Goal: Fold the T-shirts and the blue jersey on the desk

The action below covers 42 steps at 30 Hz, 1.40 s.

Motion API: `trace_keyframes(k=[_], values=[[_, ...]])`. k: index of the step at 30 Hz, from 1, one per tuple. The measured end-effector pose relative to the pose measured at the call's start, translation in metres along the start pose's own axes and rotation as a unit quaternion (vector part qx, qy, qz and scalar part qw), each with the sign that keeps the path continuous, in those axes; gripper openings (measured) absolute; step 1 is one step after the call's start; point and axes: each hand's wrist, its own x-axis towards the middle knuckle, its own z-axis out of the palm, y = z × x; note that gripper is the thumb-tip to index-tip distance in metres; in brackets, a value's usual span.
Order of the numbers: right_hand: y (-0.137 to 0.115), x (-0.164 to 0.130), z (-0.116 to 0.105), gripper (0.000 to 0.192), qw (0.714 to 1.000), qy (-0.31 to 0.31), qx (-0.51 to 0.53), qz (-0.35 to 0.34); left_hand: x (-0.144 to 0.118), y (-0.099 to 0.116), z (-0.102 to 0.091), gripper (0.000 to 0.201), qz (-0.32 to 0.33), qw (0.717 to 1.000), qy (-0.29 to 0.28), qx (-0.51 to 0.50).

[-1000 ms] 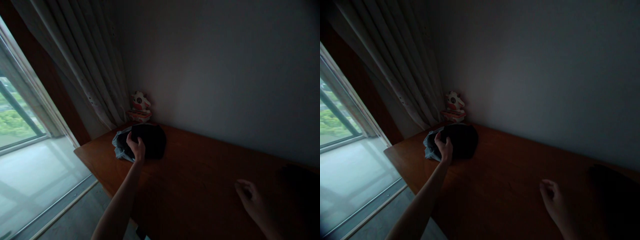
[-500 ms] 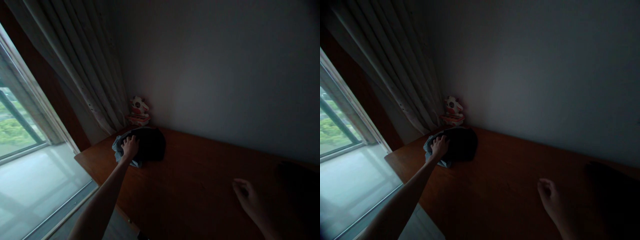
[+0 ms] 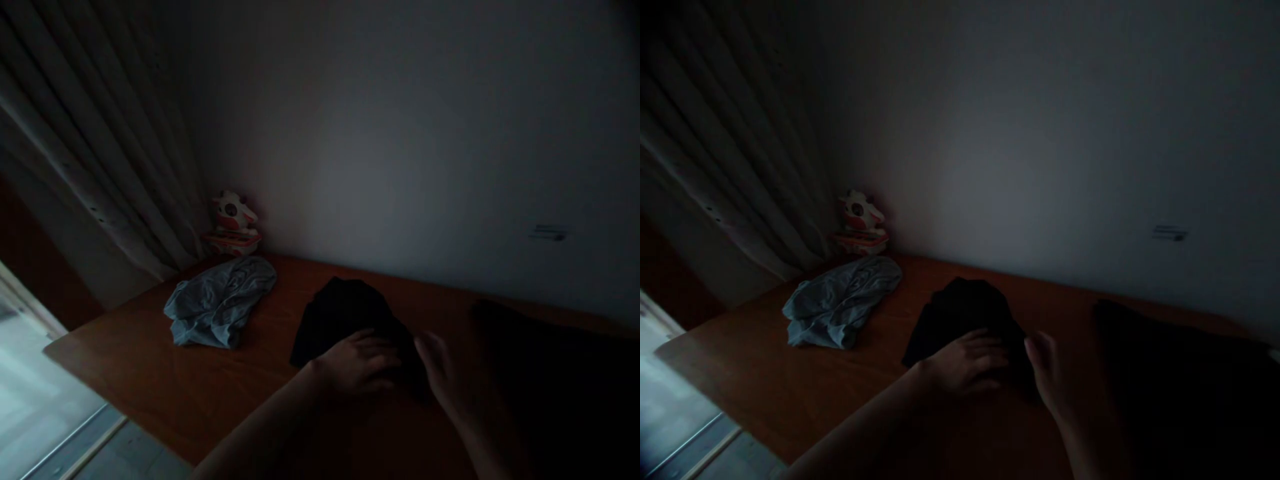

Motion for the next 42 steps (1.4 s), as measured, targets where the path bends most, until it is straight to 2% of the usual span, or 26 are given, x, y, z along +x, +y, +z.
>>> trace_keyframes(k=[3, 6, 10, 12, 14, 17, 20, 22, 24, 26, 28, 30, 31, 33, 34, 36, 40, 42], values=[[0.0, -0.003, 0.004, 0.067, 0.997, -0.023, -0.063, -0.035, -0.007, 0.003, 0.019, 0.04, 0.022, 0.998, -0.03, 0.051], [0.007, 0.0, 0.007, 0.065, 0.992, -0.008, -0.104, -0.067, -0.011, -0.007, 0.02, 0.037, -0.011, 0.993, 0.026, 0.118], [0.011, 0.001, 0.006, 0.046, 0.987, -0.018, -0.135, -0.083, -0.018, -0.029, 0.015, 0.039, -0.132, 0.965, 0.153, 0.168], [0.007, -0.001, 0.004, 0.041, 0.986, -0.016, -0.134, -0.099, -0.022, -0.041, 0.013, 0.054, -0.197, 0.946, 0.191, 0.17], [0.0, -0.004, 0.003, 0.037, 0.984, -0.02, -0.12, -0.128, -0.026, -0.05, 0.013, 0.069, -0.25, 0.935, 0.203, 0.151], [-0.012, -0.012, 0.002, 0.034, 0.978, -0.053, -0.098, -0.177, -0.028, -0.054, 0.011, 0.08, -0.281, 0.937, 0.18, 0.1], [-0.023, -0.02, 0.002, 0.039, 0.966, -0.131, -0.092, -0.2, -0.025, -0.046, 0.009, 0.079, -0.288, 0.942, 0.171, -0.013], [-0.03, -0.026, 0.002, 0.05, 0.959, -0.182, -0.084, -0.199, -0.022, -0.04, 0.008, 0.069, -0.301, 0.925, 0.2, -0.12], [-0.036, -0.03, 0.005, 0.062, 0.96, -0.203, -0.071, -0.177, -0.018, -0.036, 0.008, 0.06, -0.314, 0.896, 0.24, -0.204], [-0.04, -0.032, 0.009, 0.065, 0.968, -0.189, -0.067, -0.148, -0.017, -0.036, 0.009, 0.056, -0.32, 0.873, 0.267, -0.255], [-0.041, -0.032, 0.014, 0.054, 0.976, -0.16, -0.068, -0.132, -0.016, -0.037, 0.011, 0.057, -0.32, 0.855, 0.279, -0.299], [-0.035, -0.028, 0.019, 0.04, 0.987, -0.109, -0.05, -0.106, -0.016, -0.038, 0.011, 0.065, -0.315, 0.834, 0.291, -0.346], [-0.031, -0.025, 0.021, 0.043, 0.993, -0.077, -0.034, -0.082, -0.015, -0.038, 0.011, 0.072, -0.313, 0.823, 0.299, -0.368], [-0.022, -0.02, 0.024, 0.067, 1.0, -0.016, -0.002, -0.017, -0.014, -0.038, 0.01, 0.083, -0.319, 0.805, 0.308, -0.395], [-0.018, -0.017, 0.025, 0.077, 1.0, 0.005, 0.006, 0.014, -0.014, -0.039, 0.009, 0.084, -0.325, 0.803, 0.303, -0.397], [-0.012, -0.014, 0.025, 0.082, 0.998, 0.017, 0.004, 0.056, -0.014, -0.041, 0.008, 0.076, -0.338, 0.816, 0.286, -0.371], [-0.014, -0.012, 0.023, 0.052, 0.997, -0.045, -0.032, 0.062, -0.016, -0.046, 0.008, 0.04, -0.328, 0.87, 0.277, -0.241], [-0.017, -0.013, 0.022, 0.038, 0.995, -0.063, -0.058, 0.048, -0.017, -0.048, 0.01, 0.034, -0.324, 0.888, 0.266, -0.191]])
